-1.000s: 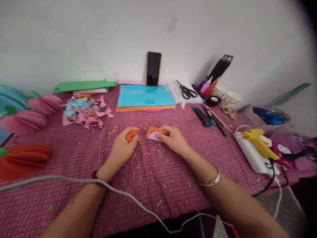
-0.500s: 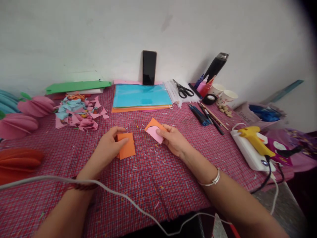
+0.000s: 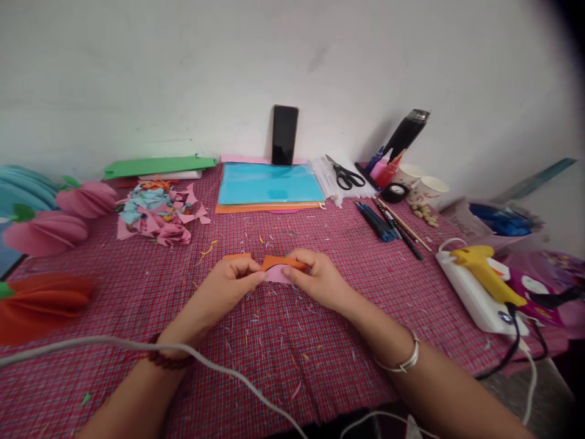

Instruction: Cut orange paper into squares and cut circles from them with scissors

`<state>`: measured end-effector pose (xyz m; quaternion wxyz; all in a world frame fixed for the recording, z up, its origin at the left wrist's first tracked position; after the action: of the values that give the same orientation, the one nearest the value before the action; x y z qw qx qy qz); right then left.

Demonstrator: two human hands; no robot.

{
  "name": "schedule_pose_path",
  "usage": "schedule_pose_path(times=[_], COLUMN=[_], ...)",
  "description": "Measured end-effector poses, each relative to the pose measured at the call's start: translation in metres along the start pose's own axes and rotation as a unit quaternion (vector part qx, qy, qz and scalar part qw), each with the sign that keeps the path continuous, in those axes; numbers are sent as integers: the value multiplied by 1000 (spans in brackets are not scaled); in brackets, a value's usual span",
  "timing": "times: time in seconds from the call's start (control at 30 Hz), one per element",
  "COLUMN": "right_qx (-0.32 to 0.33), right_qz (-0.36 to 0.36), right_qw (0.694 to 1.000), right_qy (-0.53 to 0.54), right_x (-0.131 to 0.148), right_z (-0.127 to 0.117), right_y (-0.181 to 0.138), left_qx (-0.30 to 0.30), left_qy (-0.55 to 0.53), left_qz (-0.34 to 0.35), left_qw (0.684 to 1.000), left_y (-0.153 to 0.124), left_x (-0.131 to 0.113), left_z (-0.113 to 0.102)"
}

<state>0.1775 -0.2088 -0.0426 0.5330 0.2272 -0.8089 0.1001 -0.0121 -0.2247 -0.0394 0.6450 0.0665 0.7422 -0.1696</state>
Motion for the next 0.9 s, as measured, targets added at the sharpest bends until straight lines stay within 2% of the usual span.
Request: schedule_pose_path(times=[0.17, 0.23, 0.3, 0.4, 0.57, 0.67, 0.9], right_qx=[18, 14, 5, -29, -73, -77, -38], right_qz=[26, 28, 16, -20, -48, -44, -33], right_qw=[994, 993, 997, 999, 979, 974, 974], right_qy=[109, 114, 80, -28, -183, -207, -222], right_x=[-3, -5, -8, -13, -29, -39, -49], right_z=[-12, -23, -37, -59, -78, -79, -74], right_y=[-5, -10, -18, -30, -40, -40, -38], left_qx=[-5, 2, 15, 38, 15, 31, 65], left_qy=[-15, -18, 27, 142, 297, 301, 201], left_qz=[-6, 3, 30, 72, 90, 68, 54], left_qw=[1000, 1000, 999, 986, 951, 951, 976], left_y=[-3, 0, 7, 25, 52, 59, 64], left_x=[-9, -15, -22, -29, -23, -11, 3], left_z=[11, 21, 32, 48, 64, 70, 81])
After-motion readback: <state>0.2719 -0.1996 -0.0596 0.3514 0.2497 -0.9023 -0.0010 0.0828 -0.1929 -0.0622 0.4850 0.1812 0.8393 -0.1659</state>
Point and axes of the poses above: each hand's wrist, its own y-axis towards the middle knuckle, its own z-axis out of the palm, x = y × z, the point moved 2 cm from there along y, towards the middle knuckle, and after that the axes turned 5 degrees about x, right-handed, at the moved point
